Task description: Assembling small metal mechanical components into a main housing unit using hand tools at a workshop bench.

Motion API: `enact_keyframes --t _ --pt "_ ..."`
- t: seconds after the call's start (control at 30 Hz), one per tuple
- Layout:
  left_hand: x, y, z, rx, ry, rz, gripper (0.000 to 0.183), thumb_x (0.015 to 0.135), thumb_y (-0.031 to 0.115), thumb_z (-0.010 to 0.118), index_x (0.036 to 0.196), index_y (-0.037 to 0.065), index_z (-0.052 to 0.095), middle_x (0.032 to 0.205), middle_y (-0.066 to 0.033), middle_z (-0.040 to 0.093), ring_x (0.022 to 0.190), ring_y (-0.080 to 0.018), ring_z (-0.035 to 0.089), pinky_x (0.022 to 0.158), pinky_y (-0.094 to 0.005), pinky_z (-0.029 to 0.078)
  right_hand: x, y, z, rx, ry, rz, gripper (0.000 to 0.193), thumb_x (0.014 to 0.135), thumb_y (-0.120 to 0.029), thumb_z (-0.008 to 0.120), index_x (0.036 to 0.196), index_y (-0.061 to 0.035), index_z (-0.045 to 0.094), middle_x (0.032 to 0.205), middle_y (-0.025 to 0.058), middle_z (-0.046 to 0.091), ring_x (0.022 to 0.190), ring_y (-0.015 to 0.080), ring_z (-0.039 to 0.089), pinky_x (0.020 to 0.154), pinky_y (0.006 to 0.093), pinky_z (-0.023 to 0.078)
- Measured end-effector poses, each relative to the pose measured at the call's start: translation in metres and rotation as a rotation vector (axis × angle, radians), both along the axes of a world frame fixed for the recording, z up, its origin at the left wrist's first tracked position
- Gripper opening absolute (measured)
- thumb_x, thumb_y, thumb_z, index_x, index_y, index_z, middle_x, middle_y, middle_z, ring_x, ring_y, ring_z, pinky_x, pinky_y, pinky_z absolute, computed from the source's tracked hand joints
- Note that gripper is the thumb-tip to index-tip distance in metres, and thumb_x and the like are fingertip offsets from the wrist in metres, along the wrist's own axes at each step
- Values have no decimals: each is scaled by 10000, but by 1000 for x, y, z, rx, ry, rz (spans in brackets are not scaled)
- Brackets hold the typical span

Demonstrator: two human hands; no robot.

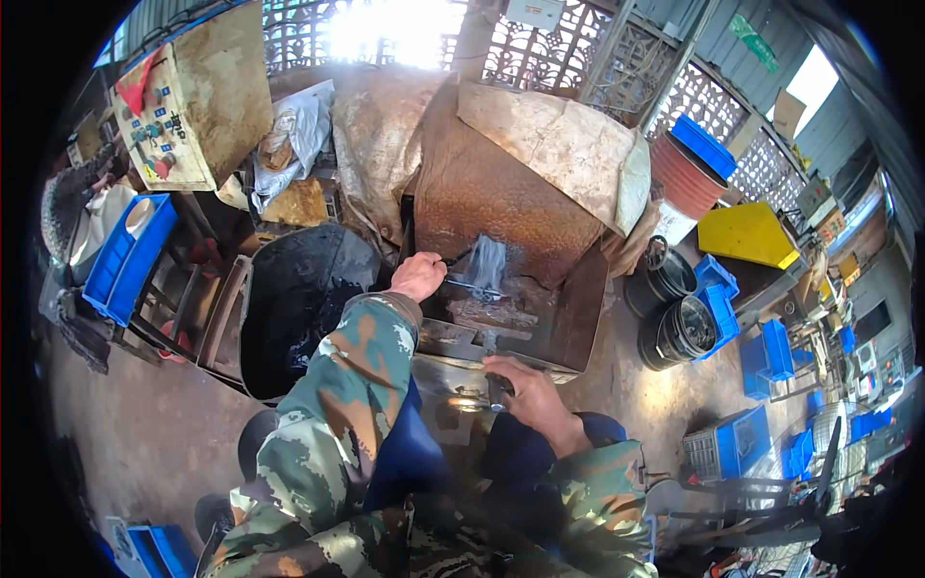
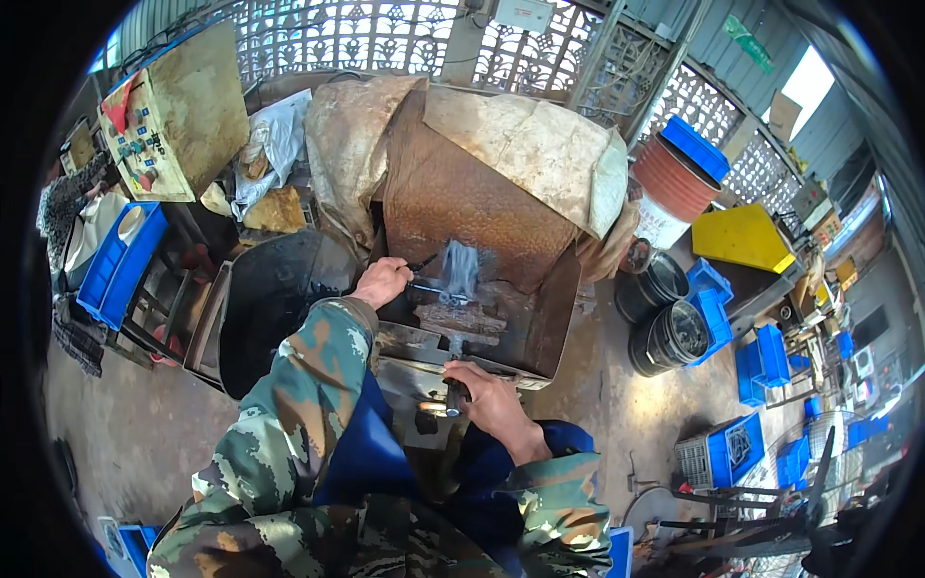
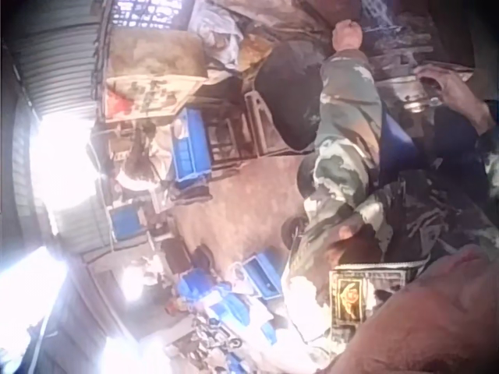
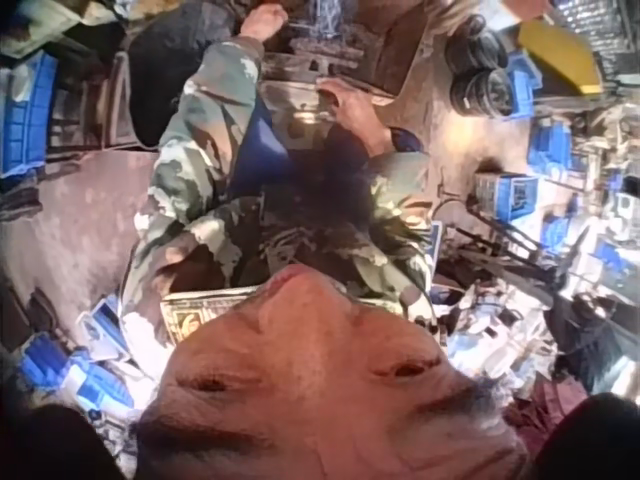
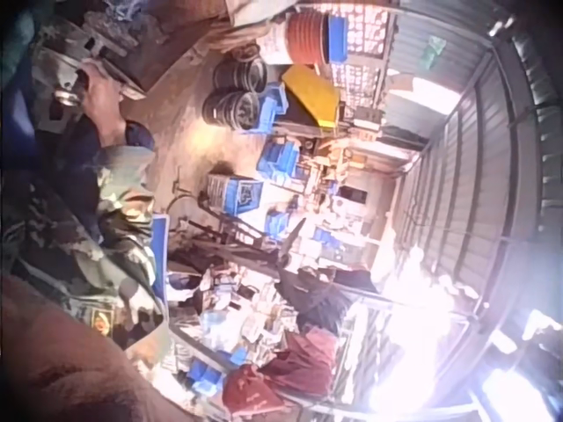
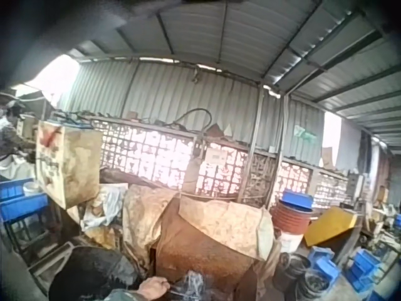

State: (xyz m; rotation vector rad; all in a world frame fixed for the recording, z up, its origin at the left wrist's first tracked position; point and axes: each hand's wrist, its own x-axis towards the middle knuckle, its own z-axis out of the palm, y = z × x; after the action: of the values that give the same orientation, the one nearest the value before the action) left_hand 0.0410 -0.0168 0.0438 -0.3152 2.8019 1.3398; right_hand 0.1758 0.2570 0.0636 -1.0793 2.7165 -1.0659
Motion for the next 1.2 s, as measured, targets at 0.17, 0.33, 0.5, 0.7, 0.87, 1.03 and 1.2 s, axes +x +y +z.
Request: enact_keyframes --t 0.17,0.33,0.5,0.7,0.87,1.03,1.2 --pt "3 5 8 44 -2 64 425 897 356 561 1179 69 699 1356 -213 585 1257 -396 538 1069 -434 409 -9 -3 -2 -156 -74 -8 418 734 71 685 1134 -48 658 1270 96 657 1123 309 652 919 378 543" --pt "-24 9 -19 204 307 124 363 917 310 544 1054 19 712 1225 -238 625 1041 -348 649 911 -406 506 -31 -24 12 -494 -308 -308 240 860 4 722 1091 -5 659 979 25 692 805 105 645 677 258 539" --pt "-20 47 13 557 399 111 276 938 235 547 990 5 689 923 -184 718 919 -338 690 860 -393 516 -80 -44 44 -741 -414 -494 181 886 -74 749 1047 -47 668 769 1 654 448 47 462 411 231 351" --pt "-8 43 29 569 403 148 255 945 228 572 984 -1 677 772 -93 683 726 -212 632 719 -339 501 -158 -66 57 -709 -387 -567 165 899 -159 757 932 -46 641 676 3 593 419 87 469 391 273 370" --pt "-21 59 21 602 521 187 245 927 229 616 1006 9 689 731 -83 649 690 -183 587 686 -340 482 -207 -72 57 -762 -364 -649 175 903 -143 741 879 -64 586 634 -7 538 414 90 459 385 276 373" --pt "-17 56 37 671 419 190 238 923 223 643 995 4 698 738 -61 640 690 -116 543 660 -320 460 -224 -80 43 -804 -383 -657 162 903 -135 736 889 -58 594 636 -8 530 413 91 458 382 278 377" --pt "-27 60 24 872 336 215 239 947 232 600 949 25 719 700 2 582 656 -71 468 611 -275 393 -228 -80 43 -849 -402 -627 197 887 -143 763 965 -46 609 664 2 543 412 91 459 373 282 375"
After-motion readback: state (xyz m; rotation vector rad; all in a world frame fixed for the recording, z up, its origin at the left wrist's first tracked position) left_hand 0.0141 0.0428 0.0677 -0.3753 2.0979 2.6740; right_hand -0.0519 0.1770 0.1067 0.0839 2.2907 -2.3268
